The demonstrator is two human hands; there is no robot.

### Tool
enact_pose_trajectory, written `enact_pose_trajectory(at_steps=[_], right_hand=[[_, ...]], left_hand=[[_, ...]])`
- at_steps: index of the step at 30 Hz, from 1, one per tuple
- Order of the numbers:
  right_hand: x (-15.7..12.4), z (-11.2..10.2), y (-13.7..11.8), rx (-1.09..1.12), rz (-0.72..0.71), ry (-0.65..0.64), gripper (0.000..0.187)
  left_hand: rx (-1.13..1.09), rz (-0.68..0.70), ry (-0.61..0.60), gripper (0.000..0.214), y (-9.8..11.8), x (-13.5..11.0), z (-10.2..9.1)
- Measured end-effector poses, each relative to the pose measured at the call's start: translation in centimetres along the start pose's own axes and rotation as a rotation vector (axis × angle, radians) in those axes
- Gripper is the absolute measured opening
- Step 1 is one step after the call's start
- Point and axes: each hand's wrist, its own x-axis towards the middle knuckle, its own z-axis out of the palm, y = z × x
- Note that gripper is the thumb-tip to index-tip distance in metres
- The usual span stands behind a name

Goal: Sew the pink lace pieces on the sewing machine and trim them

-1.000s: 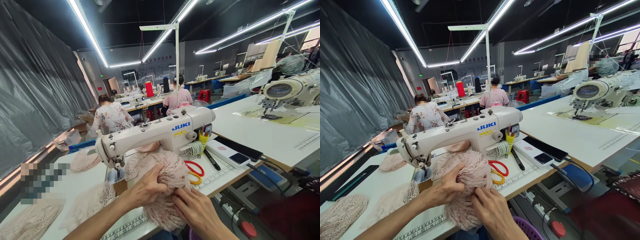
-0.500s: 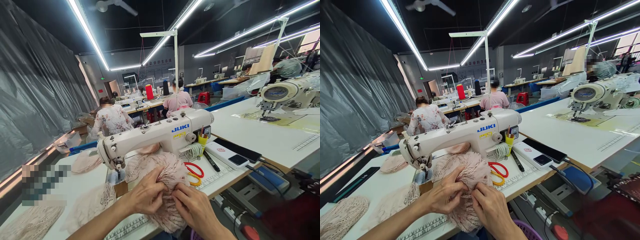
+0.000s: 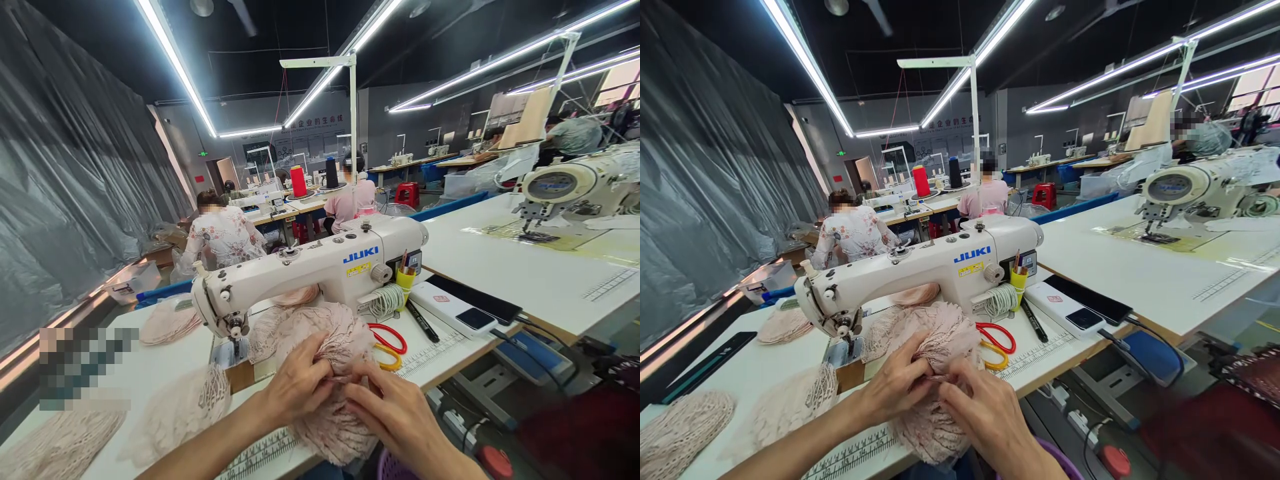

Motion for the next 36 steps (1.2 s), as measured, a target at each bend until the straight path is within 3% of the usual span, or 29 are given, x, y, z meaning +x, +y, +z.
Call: enact_pose_trajectory(at_steps=[5,16,20,24,30,36], right_hand=[[-0.8,0.3,0.3,-0.103,-0.042,-0.015,0.024],[-0.7,1.0,0.3,0.034,0.108,-0.035,0.024],[-0.5,1.2,0.2,0.074,0.130,-0.032,0.022],[-0.6,1.0,0.3,0.120,0.147,-0.029,0.019],[-1.5,-0.2,0.6,0.145,0.047,-0.116,0.009],[-1.9,0.2,0.1,0.036,-0.023,-0.085,0.011]], left_hand=[[-0.032,0.001,-0.014,0.007,0.0,0.3,-0.4],[-0.059,-0.006,-0.112,0.010,0.3,0.0,-1.2],[-0.030,0.050,-0.111,0.028,0.1,-0.2,-0.9],[0.007,0.043,-0.051,0.009,0.1,-0.3,-0.4],[0.008,0.049,-0.012,0.009,0.2,-0.2,-0.3],[-0.004,0.037,-0.017,0.005,0.3,0.0,-0.5]])
